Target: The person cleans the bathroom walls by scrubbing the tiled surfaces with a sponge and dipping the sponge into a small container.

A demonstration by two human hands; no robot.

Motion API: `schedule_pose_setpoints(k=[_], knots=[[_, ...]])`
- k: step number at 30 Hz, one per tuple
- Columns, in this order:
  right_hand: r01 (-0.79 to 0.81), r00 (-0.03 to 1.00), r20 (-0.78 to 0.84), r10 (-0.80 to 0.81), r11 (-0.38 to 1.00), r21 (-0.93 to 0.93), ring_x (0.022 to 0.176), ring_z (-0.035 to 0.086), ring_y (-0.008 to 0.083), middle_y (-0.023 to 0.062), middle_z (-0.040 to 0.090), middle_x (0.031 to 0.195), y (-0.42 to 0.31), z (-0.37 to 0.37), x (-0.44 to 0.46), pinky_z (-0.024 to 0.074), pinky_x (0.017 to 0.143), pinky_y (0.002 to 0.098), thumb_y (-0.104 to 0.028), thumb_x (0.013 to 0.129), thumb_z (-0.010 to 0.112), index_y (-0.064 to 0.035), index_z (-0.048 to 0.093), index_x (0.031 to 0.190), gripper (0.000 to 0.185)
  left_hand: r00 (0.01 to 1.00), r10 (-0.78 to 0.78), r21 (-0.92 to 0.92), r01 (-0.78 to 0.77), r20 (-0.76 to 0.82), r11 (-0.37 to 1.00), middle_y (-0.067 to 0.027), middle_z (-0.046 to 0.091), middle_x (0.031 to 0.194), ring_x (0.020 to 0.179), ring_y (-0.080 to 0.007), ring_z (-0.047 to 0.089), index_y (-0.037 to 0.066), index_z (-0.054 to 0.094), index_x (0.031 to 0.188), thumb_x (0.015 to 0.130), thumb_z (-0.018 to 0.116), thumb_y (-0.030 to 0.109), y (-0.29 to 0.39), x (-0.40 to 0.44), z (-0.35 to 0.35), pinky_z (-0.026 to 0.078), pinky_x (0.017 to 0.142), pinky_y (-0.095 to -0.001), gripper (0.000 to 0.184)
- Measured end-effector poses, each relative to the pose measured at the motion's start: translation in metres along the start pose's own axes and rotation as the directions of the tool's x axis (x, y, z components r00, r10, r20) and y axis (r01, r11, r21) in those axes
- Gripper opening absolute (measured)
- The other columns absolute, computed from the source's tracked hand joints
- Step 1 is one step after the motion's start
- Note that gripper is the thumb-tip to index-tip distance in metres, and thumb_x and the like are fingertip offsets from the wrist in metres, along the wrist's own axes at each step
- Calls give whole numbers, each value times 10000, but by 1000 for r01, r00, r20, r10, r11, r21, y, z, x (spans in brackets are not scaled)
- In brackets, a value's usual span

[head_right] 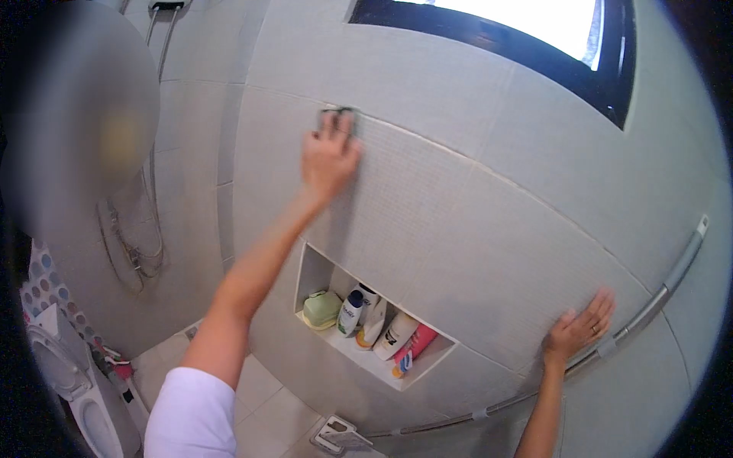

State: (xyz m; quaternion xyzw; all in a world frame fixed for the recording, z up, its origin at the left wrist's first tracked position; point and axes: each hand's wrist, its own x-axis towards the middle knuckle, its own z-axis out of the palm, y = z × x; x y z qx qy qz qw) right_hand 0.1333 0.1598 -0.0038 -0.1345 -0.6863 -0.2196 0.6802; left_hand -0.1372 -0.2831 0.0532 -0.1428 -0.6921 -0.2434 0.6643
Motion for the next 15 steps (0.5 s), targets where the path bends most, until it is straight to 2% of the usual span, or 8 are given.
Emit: schedule_pose_setpoints(k=[2,3,7,9,11,13,15], knots=[[11,999,-35,-12,1000,-10,1412,207,293,115,264,1521,-2,0,2,108,1128,489,-256,863,362,-65,275,1460,633,970,-239,45,237,39,970,-216,492,1274,1029,-380,508,59,482,1314,880,513,322,-58,-8,-1,400,872,-463,509],[11,999,-35,-11,1000,-3,1412,207,293,115,264,1521,-4,1,4,108,1128,489,-256,863,362,-65,275,1460,633,921,-380,44,378,83,925,-228,480,1287,1024,-397,502,52,485,1310,898,474,318,-72,-16,-4,389,873,-466,491],[6,1000,-29,-6,1000,-4,1405,215,302,116,258,1521,-7,-6,4,119,1125,487,-253,875,350,-74,281,1458,614,901,-433,63,431,25,900,-241,441,1330,1068,-390,485,15,463,1319,896,478,324,-76,-74,12,370,881,-466,523],[3,999,-36,-3,1000,11,1402,217,304,115,256,1522,-11,-7,6,123,1124,487,-253,877,349,-77,284,1458,610,972,-234,118,231,13,966,-248,437,1340,1090,-363,483,12,462,1325,872,523,255,-43,-98,13,369,863,-467,518],[-2,1000,-31,2,1000,9,1399,221,311,113,254,1523,-11,-8,5,128,1122,490,-259,879,352,-82,285,1458,609,1000,-4,48,3,25,999,-247,428,1354,1047,-381,495,46,494,1307,831,567,252,5,-95,-4,390,842,-468,524],[2,999,-34,-2,1000,-15,1399,223,307,111,250,1525,-9,-3,5,132,1122,486,-266,886,347,-83,283,1459,605,994,82,-81,-76,69,994,-233,453,1336,958,-394,505,95,520,1287,795,597,245,54,-105,-20,415,805,-467,520],[31,999,-37,-33,999,-35,1399,225,304,109,247,1526,-6,-5,4,136,1122,483,-272,893,343,-84,281,1460,601,991,103,-95,-94,89,991,-227,460,1327,920,-393,499,110,529,1273,786,603,243,29,-103,-20,424,795,-465,510]])
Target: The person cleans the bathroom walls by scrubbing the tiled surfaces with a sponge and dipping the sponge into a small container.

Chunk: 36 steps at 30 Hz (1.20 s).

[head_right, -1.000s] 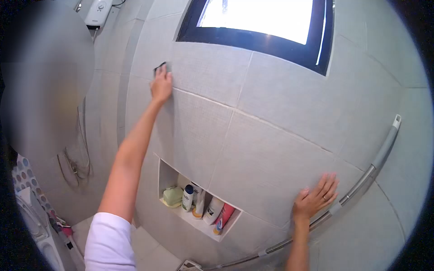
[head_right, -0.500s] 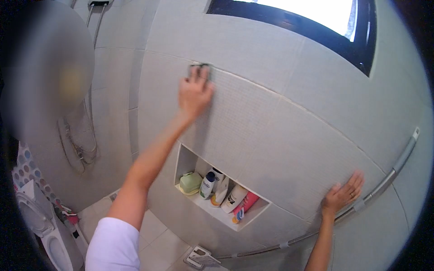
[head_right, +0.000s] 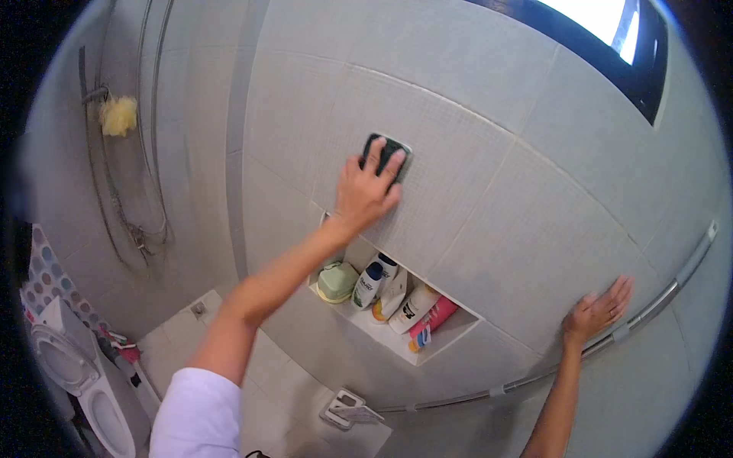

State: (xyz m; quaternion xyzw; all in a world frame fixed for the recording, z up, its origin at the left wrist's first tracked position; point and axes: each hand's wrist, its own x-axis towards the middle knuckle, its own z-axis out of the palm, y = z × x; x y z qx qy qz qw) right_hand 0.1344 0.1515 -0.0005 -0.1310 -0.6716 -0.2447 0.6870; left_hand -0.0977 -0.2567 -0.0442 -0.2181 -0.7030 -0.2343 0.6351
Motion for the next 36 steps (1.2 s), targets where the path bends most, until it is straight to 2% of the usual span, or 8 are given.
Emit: schedule_pose_setpoints(k=[5,11,14,17,22,31,33,36], knots=[[1,1000,-31,-1,1000,-3,1393,252,289,107,282,1514,-3,2,-3,161,1117,457,-326,936,309,-82,287,1458,577,980,-200,102,200,-8,975,-206,476,1282,879,-366,476,114,534,1246,762,614,241,-48,31,-6,436,769,-455,507],[35,998,-58,-33,999,25,1390,255,284,117,289,1508,9,11,-5,158,1120,451,-369,954,321,-92,292,1459,576,998,-51,131,46,33,990,-186,433,1327,904,-376,490,106,464,1303,796,569,240,-51,14,-7,442,783,-458,535],[59,996,-73,-55,997,52,1393,249,284,121,284,1510,10,10,-3,156,1120,454,-341,951,332,-92,285,1462,571,837,-543,104,535,68,838,-218,403,1355,1030,-445,476,61,420,1329,840,521,199,-114,12,-4,394,915,-491,518],[52,997,-63,-50,998,35,1393,248,289,124,285,1509,12,12,-6,152,1121,454,-328,948,331,-86,290,1459,567,887,-459,32,461,-48,887,-290,375,1351,1141,-498,410,18,398,1342,848,506,198,-116,-32,13,345,979,-532,536],[25,998,-56,-21,998,58,1393,248,294,118,286,1510,7,8,-8,149,1121,455,-317,943,329,-90,291,1460,566,908,-403,-215,419,117,882,-300,281,1405,1288,-508,265,-4,351,1354,898,491,169,-41,-93,14,224,1077,-542,507],[42,998,-51,-41,999,19,1385,260,306,134,302,1498,6,5,0,160,1123,441,-381,955,272,-56,316,1441,586,854,-492,-246,447,-171,860,-321,333,1388,1321,-452,273,-12,394,1354,942,416,259,-101,101,22,143,1114,-540,494],[38,998,-52,-36,999,31,1386,256,308,136,298,1499,6,6,-1,157,1126,439,-365,954,280,-55,314,1442,579,938,-293,-108,276,-188,955,-282,398,1370,1311,-415,319,-10,449,1320,944,409,264,-69,136,24,168,1110,-533,467],[22,999,-39,-21,999,27,1386,253,309,142,296,1497,7,3,-3,148,1130,441,-321,939,312,-53,312,1443,570,919,182,-196,-261,-349,945,-196,524,1270,1288,-385,383,33,611,1127,876,506,218,50,137,44,231,1099,-532,329]])
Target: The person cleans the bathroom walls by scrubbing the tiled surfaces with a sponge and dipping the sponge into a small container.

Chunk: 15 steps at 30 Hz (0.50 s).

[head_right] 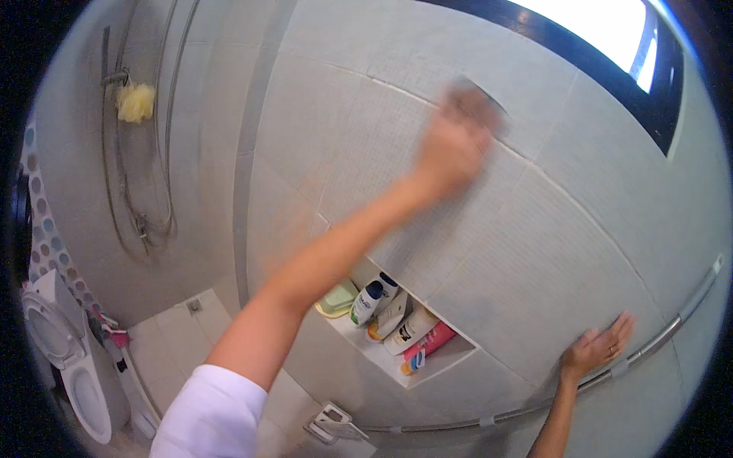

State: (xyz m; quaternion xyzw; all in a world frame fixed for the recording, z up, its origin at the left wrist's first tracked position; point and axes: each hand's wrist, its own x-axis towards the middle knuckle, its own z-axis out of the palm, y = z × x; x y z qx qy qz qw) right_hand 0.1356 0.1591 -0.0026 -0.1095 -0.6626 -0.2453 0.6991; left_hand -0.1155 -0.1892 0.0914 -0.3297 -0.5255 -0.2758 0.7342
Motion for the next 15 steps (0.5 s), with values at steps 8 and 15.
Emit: schedule_pose_setpoints(k=[8,15], knots=[[-27,999,34,26,999,28,1395,229,310,133,285,1506,-3,-3,3,127,1130,455,-247,891,358,-48,308,1442,588,987,47,72,-59,154,996,-172,519,1235,1265,-372,383,90,534,1193,887,499,242,-35,55,-11,254,1081,-517,343],[-31,999,36,32,999,-28,1395,230,326,169,292,1494,-3,-2,1,123,1135,467,-233,848,363,-16,312,1431,625,759,-631,91,625,160,775,-255,326,1425,1321,-420,304,92,394,1383,925,431,391,-151,71,-42,233,1087,-529,548]])
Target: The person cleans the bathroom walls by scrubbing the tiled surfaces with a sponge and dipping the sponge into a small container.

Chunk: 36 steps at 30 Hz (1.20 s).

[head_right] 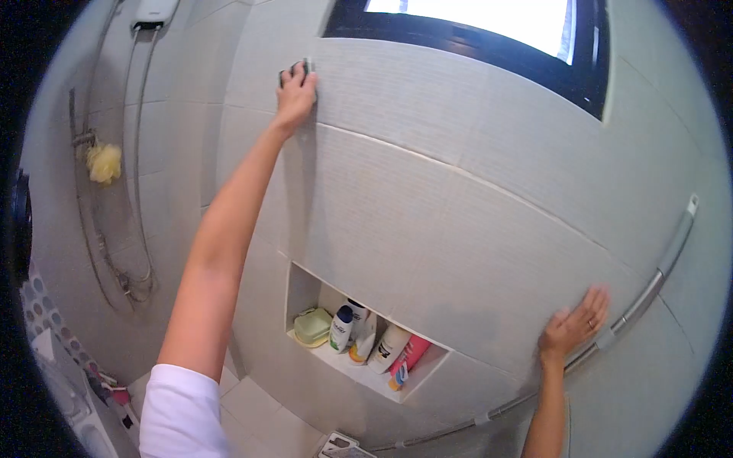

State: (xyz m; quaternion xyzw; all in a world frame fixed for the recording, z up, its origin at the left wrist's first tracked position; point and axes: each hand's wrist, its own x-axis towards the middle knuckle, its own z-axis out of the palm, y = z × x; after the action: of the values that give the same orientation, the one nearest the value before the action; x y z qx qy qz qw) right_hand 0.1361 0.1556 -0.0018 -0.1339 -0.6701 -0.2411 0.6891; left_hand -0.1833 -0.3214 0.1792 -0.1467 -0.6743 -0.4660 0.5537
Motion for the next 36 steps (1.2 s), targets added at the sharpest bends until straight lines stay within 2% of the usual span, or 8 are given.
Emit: schedule_pose_setpoints(k=[2,7,15,20,22,27,31,36], knots=[[-17,1000,19,16,999,29,1396,224,331,172,280,1499,-3,-3,2,122,1134,472,-199,817,373,-9,316,1424,639,962,-271,-28,272,13,962,-251,225,1488,1383,-401,208,92,328,1427,935,402,425,40,-9,-3,139,1130,-504,599],[-67,997,44,66,997,28,1405,201,317,162,268,1506,-4,-1,0,113,1130,488,-202,801,393,-18,310,1426,657,947,307,103,-297,-98,949,-234,298,1466,1379,-461,155,146,329,1441,933,390,412,152,-53,69,98,1142,-511,577],[-86,994,67,81,993,79,1403,199,317,148,267,1508,0,-3,-5,109,1121,515,-204,779,418,-45,320,1427,674,840,535,290,-493,-86,820,-186,369,1417,1321,-418,300,72,378,1383,942,389,356,168,-51,84,188,1118,-514,525],[-88,996,35,85,991,104,1390,220,333,134,283,1501,2,2,-3,118,1117,530,-208,761,448,-65,348,1414,676,932,301,184,-265,-203,946,-212,416,1378,1315,-388,326,51,420,1354,949,383,273,158,-76,85,187,1106,-525,464],[-109,993,53,104,989,103,1389,223,329,133,288,1498,-2,-3,0,120,1115,533,-215,766,455,-65,357,1408,667,862,497,231,-466,-101,854,-241,430,1356,1313,-389,328,29,459,1320,941,408,255,173,-136,86,179,1111,-532,444],[-140,988,80,131,982,129,1385,234,321,124,297,1495,1,-6,-7,133,1113,532,-234,784,485,-67,380,1393,640,741,627,-231,-584,241,778,-157,450,1343,1285,-402,357,162,575,1213,784,575,115,221,-384,82,297,1056,-557,432],[-104,989,121,82,977,186,1385,233,314,115,300,1494,8,-16,2,146,1115,532,-221,812,534,-64,388,1388,615,620,746,-314,-677,244,666,-121,390,1421,1325,-411,305,204,545,1269,794,588,134,220,-386,93,310,1041,-564,483],[-135,948,315,52,960,246,1371,266,324,143,312,1479,12,-55,13,190,1115,511,-176,849,542,-36,386,1380,571,801,581,-96,-573,146,814,-157,356,1437,1327,-442,275,149,479,1327,814,577,151,272,-309,92,289,1046,-579,522]])
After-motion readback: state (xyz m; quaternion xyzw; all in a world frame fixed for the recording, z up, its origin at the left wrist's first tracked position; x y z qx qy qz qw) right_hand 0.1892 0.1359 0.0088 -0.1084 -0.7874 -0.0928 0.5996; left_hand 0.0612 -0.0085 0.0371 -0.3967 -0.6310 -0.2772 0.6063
